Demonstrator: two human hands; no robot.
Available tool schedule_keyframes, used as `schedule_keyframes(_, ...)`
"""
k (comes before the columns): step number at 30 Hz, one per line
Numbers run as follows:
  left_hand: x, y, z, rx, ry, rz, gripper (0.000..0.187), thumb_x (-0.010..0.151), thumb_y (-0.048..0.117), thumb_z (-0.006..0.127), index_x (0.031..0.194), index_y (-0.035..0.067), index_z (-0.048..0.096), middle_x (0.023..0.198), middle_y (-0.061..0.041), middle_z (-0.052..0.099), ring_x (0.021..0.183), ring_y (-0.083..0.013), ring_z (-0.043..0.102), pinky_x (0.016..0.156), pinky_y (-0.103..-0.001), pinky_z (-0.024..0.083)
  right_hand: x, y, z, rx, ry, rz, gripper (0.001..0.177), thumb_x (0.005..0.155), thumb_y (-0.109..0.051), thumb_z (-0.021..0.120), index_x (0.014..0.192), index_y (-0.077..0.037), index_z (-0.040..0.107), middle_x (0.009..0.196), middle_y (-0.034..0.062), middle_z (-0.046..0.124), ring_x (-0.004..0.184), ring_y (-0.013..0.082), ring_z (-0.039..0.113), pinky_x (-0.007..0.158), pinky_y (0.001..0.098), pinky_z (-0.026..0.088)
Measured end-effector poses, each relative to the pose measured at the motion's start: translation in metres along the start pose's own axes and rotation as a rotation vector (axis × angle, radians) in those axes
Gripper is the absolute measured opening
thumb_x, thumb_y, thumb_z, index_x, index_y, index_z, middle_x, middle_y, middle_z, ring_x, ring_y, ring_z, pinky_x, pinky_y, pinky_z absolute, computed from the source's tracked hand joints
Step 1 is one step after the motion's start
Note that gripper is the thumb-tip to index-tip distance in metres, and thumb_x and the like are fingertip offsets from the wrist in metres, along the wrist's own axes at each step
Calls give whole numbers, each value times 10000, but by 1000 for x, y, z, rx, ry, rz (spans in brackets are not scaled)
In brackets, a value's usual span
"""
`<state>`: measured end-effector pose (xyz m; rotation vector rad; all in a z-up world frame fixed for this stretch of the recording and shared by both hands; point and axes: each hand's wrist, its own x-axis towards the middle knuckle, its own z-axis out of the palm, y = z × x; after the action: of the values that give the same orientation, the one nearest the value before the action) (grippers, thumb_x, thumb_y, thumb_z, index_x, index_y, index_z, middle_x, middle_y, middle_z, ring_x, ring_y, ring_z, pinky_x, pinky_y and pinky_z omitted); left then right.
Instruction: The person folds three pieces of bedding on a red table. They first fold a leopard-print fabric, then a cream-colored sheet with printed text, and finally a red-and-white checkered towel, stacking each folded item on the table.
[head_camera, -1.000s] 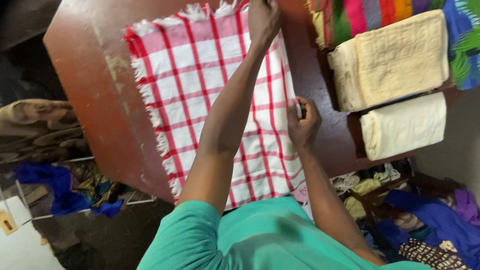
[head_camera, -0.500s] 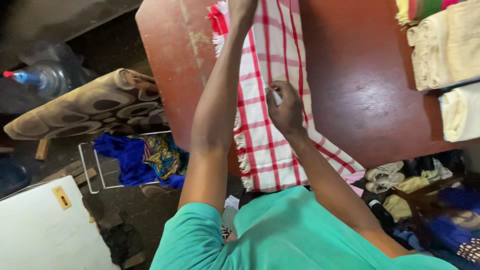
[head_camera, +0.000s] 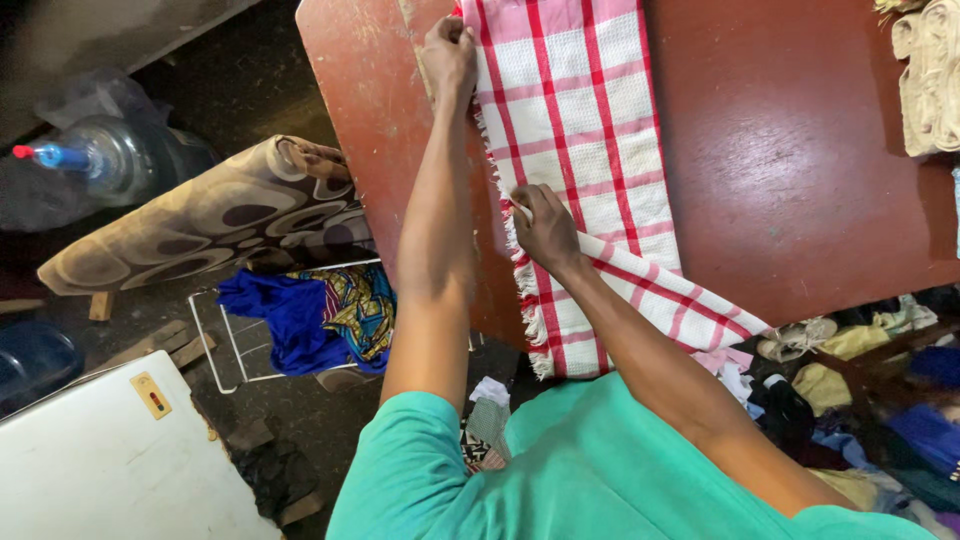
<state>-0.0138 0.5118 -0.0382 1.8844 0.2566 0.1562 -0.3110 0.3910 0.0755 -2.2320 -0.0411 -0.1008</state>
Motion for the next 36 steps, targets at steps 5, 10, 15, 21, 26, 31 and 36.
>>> schedule_keyframes(5,-34,43,-24,187,156,231,283,842,111,710,1079,-39,668,960,-150,663,924,-282,632,872,-416,501,1,8,6,-117,-63,-23,305,885,-54,667,1191,-47,667,1119,178,651,1030,384,637,911,463,534)
schedule_keyframes(10,-132,77,-49,213,-147,368,92,926,99,691,964,16,697,947,-172,642,957,-329,623,884,-434,500,0,26,15,-130,-39,-75,310,883,-41,639,1192,-48,648,1145,185,631,1050,407,612,908,487,518)
schedule_keyframes(15,-233,88,-78,282,-386,335,189,943,100,627,1103,75,726,995,-179,704,958,-365,656,872,-452,521,3,47,20,-165,-176,-59,322,850,-77,650,1161,4,618,1090,243,636,994,462,600,874,544,495)
schedule_keyframes(21,-277,77,-67,274,-484,256,312,1015,196,580,1295,80,651,1184,-222,676,1109,-405,643,971,-472,498,-17,72,0,-104,-257,-80,286,930,-125,629,1183,8,627,1117,247,684,1074,433,646,939,523,518)
schedule_keyframes(26,-269,72,-80,573,-565,418,361,946,176,578,1289,93,651,1226,-163,689,1146,-368,633,1014,-524,441,-71,108,-62,117,-85,-43,389,873,-134,693,1231,13,645,1199,217,692,1134,371,672,959,446,531)
schedule_keyframes(31,-282,79,-63,781,-601,292,298,995,228,584,1262,121,661,1307,-116,641,1300,-295,548,1155,-536,326,-134,149,-143,97,-151,175,298,917,-233,714,1149,-47,702,1087,154,751,1026,285,740,892,393,563)
schedule_keyframes(36,-309,68,-29,888,-493,268,522,905,292,693,1349,62,543,1475,-204,433,1437,-403,295,1154,-547,222,-195,185,-192,-15,-141,317,334,879,-269,749,1129,-49,721,1049,161,754,988,303,734,861,411,556)
